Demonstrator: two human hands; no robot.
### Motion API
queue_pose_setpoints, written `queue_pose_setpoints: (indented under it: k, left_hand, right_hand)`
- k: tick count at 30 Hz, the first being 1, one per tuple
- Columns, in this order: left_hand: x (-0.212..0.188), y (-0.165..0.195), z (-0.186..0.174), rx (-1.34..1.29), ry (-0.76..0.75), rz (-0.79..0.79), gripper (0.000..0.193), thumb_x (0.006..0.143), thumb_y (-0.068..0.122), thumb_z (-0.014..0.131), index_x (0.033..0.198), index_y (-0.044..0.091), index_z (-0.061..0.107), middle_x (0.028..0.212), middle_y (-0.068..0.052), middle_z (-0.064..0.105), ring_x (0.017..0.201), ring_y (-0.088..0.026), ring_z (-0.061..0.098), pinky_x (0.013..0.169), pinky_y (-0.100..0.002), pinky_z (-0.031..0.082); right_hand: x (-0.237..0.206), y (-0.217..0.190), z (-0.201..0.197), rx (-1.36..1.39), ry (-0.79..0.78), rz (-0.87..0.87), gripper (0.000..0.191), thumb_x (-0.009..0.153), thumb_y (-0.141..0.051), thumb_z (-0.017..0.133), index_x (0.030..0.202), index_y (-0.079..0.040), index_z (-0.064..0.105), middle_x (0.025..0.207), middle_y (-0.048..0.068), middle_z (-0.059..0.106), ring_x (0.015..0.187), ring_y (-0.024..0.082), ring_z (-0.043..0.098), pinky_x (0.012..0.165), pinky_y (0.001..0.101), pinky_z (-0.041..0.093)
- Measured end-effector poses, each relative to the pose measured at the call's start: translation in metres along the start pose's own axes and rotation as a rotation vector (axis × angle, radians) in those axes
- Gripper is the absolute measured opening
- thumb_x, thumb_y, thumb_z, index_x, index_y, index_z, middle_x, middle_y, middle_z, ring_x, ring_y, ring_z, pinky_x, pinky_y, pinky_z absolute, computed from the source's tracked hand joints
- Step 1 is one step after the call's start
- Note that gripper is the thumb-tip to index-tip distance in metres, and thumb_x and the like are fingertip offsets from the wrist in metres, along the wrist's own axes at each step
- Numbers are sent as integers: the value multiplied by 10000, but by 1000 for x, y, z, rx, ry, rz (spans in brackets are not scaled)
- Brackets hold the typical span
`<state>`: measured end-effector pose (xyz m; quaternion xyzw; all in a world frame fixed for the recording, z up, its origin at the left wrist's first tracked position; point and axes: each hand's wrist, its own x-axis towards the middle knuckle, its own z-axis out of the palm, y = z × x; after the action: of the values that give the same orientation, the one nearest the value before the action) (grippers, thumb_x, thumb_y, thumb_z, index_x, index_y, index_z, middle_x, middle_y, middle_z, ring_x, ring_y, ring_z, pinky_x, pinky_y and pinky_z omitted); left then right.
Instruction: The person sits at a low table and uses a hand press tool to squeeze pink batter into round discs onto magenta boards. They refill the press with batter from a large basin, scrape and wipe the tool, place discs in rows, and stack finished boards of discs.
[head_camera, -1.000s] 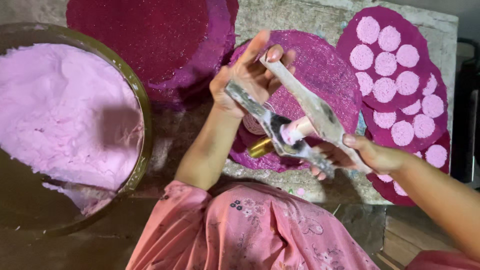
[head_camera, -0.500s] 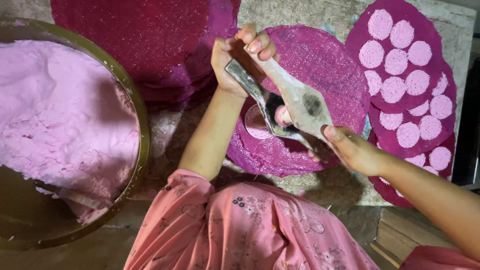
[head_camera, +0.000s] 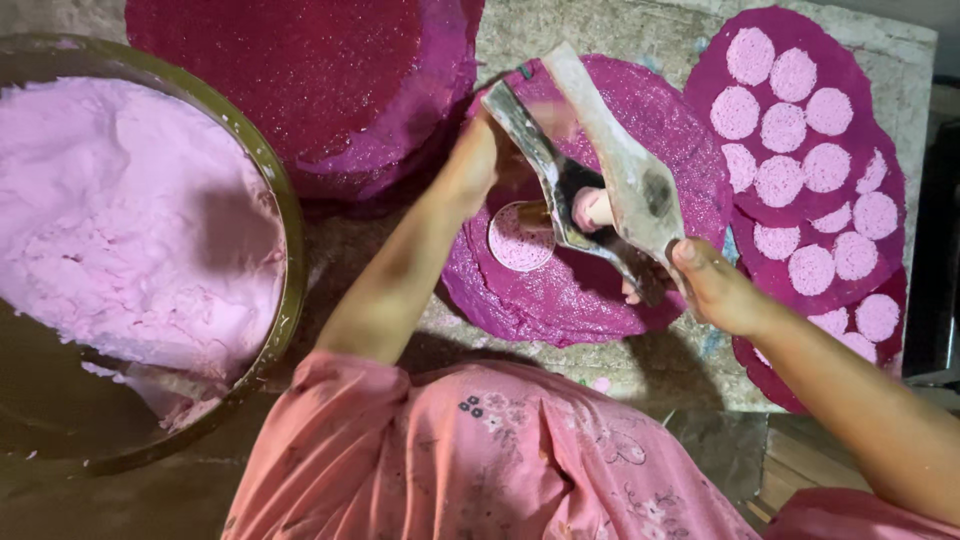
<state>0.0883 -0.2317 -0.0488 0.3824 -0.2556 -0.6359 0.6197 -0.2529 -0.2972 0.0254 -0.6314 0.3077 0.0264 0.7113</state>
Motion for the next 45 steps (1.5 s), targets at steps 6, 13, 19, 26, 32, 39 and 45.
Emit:
queue_pose_setpoints:
  k: [6, 13, 19, 26, 32, 39, 45]
  left_hand:
    - [-69, -46, 1, 587, 108, -123, 603, 1110, 380, 367, 1661, 153, 274, 837, -52, 632, 587, -129, 550, 527, -298, 470]
    - [-136, -36, 8, 1159, 214, 483, 764, 926, 86, 647, 1620, 223, 358, 1014, -16, 820, 704, -153, 729, 670, -298, 596]
    - [-111, -33, 21, 1406, 67, 436, 1146, 692, 285, 896, 1590, 101, 209, 1433, -197, 542, 1300, -349, 463, 1075, -506, 361]
    - [-102, -17, 31, 1422, 9, 122, 1291, 652, 386, 939, 1597, 112, 104, 1426, -204, 497, 1330, -358, 401, 1117, -534, 252]
    - [-50, -4, 14, 1417, 17, 4, 1326, 720, 482, 913, 1661, 157, 38, 1457, -224, 465, 1362, -329, 397, 1175, -502, 276]
    - [-8, -31, -45, 613, 295, 390, 787, 971, 23, 592, 1650, 123, 207, 1689, -218, 313, 1533, -340, 351, 1214, -424, 303]
    - [-114, -61, 1, 804, 633, 284, 691, 926, -12, 581, 1568, 107, 355, 1559, -220, 438, 1390, -341, 500, 1129, -404, 426]
  right_hand:
    - [-6, 26, 9, 50, 67, -66, 982, 903, -798, 470, 1334, 78, 579, 1144, 162, 719, 1052, 254, 703, 958, 411, 542]
    - [-28, 40, 25, 124, 262, -275, 1088, 843, -863, 515, 1504, -7, 391, 1294, 130, 583, 1137, 243, 622, 986, 457, 528]
    - [-36, 72, 43, 374, 366, -395, 937, 907, -866, 536, 1280, -11, 454, 1198, 120, 566, 1139, 274, 606, 1038, 505, 527]
    - [-54, 83, 59, 343, 440, -407, 1156, 790, -962, 480, 1368, 38, 516, 1207, 158, 618, 1110, 301, 620, 986, 503, 519]
    - [-67, 82, 64, 450, 537, -454, 1191, 784, -948, 507, 1479, 18, 456, 1325, 147, 593, 1170, 302, 601, 1018, 506, 491]
    - [-79, 90, 63, 478, 546, -507, 1200, 793, -942, 527, 1496, 27, 440, 1333, 162, 593, 1188, 319, 599, 1041, 532, 472]
    - [-82, 97, 68, 464, 586, -491, 1207, 778, -941, 554, 1466, 46, 450, 1286, 185, 597, 1156, 335, 609, 1033, 536, 487]
